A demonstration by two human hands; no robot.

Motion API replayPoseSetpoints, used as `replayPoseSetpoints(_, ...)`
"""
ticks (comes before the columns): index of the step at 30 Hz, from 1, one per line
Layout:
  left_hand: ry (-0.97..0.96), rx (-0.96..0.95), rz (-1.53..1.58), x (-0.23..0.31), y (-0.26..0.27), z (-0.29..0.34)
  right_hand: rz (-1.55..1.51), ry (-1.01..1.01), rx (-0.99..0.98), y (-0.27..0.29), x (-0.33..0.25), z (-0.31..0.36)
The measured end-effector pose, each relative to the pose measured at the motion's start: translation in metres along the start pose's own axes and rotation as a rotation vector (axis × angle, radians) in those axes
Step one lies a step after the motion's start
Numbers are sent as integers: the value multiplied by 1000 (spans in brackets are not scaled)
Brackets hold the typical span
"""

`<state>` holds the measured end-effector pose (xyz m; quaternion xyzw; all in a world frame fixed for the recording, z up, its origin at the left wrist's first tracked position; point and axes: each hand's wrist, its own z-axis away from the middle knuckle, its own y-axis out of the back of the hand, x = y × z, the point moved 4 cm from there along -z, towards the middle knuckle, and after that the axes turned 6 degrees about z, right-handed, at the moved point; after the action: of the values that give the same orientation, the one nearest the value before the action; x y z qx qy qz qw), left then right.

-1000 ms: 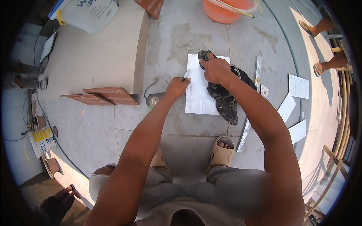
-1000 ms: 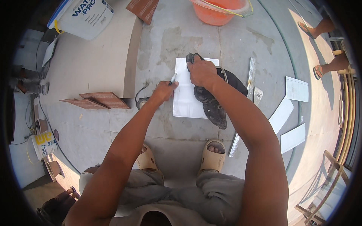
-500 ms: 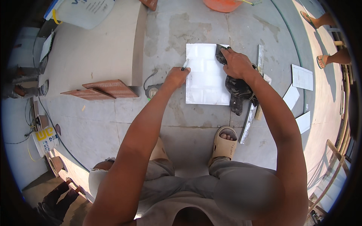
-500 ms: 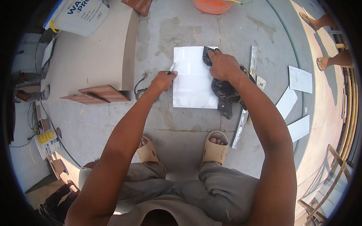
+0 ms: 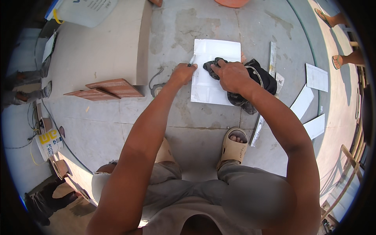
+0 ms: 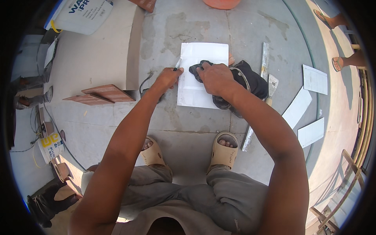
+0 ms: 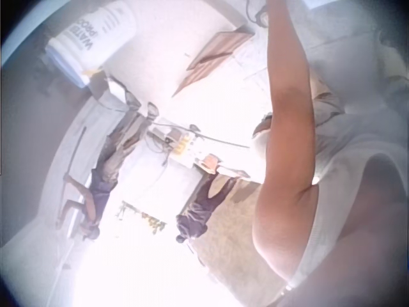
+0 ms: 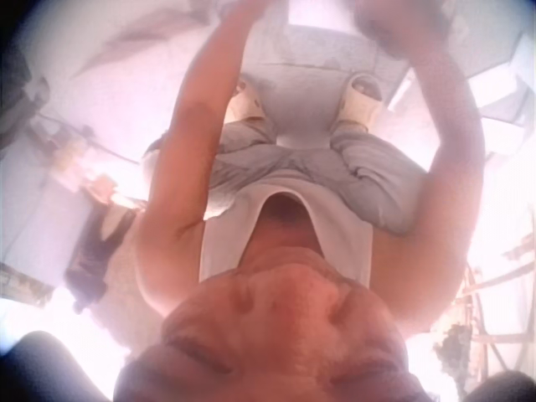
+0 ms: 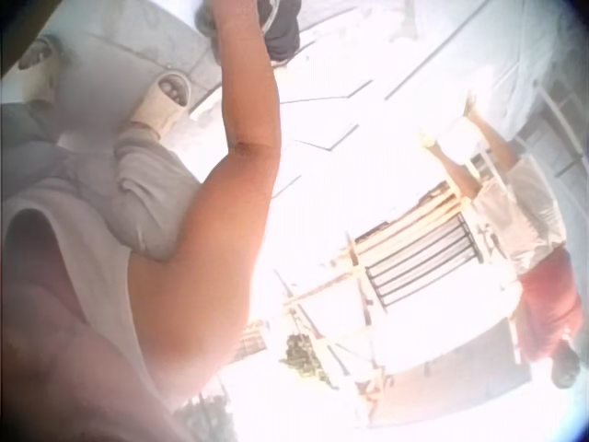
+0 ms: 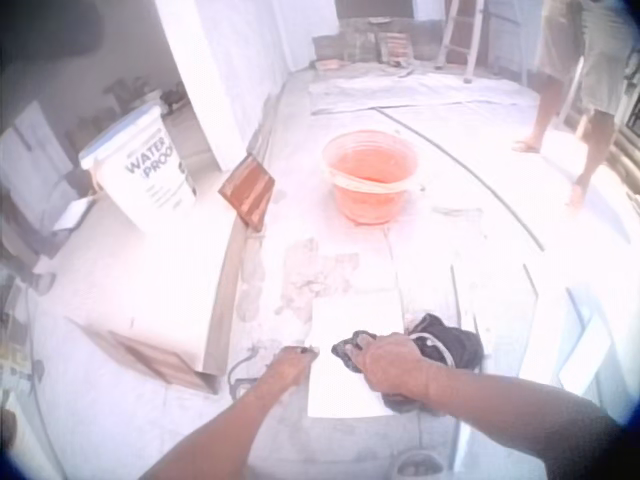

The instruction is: The person sits on the floor and measures white rectangular tiles using a tape measure and a metal ruler. They mark the tiles with a pen, wipe them with a cloth, and repeat the process on multiple tiles.

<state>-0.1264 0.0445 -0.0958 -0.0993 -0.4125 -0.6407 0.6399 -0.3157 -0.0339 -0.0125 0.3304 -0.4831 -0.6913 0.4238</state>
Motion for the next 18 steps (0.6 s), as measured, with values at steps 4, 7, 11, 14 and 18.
replayPoseSetpoints(4, 35, -7, 0, -2, 3, 1, -10, 349, -265, -10, -59, 35)
replayPoseSetpoints(7, 21, -14, -2, 3, 2, 4, -103, 304, -475, -9, -36, 55)
replayPoseSetpoints(11, 0, -32, 37, 6, -4, 0, -345, -13, -194, 29, 46, 67)
replayPoseSetpoints(14, 4, -10, 60, -9, 6, 3, -361, -351, 230, 96, 89, 62)
replayPoseSetpoints(18, 15, -27, 46, -1, 0, 1, -361, -540, 837, 113, 127, 65)
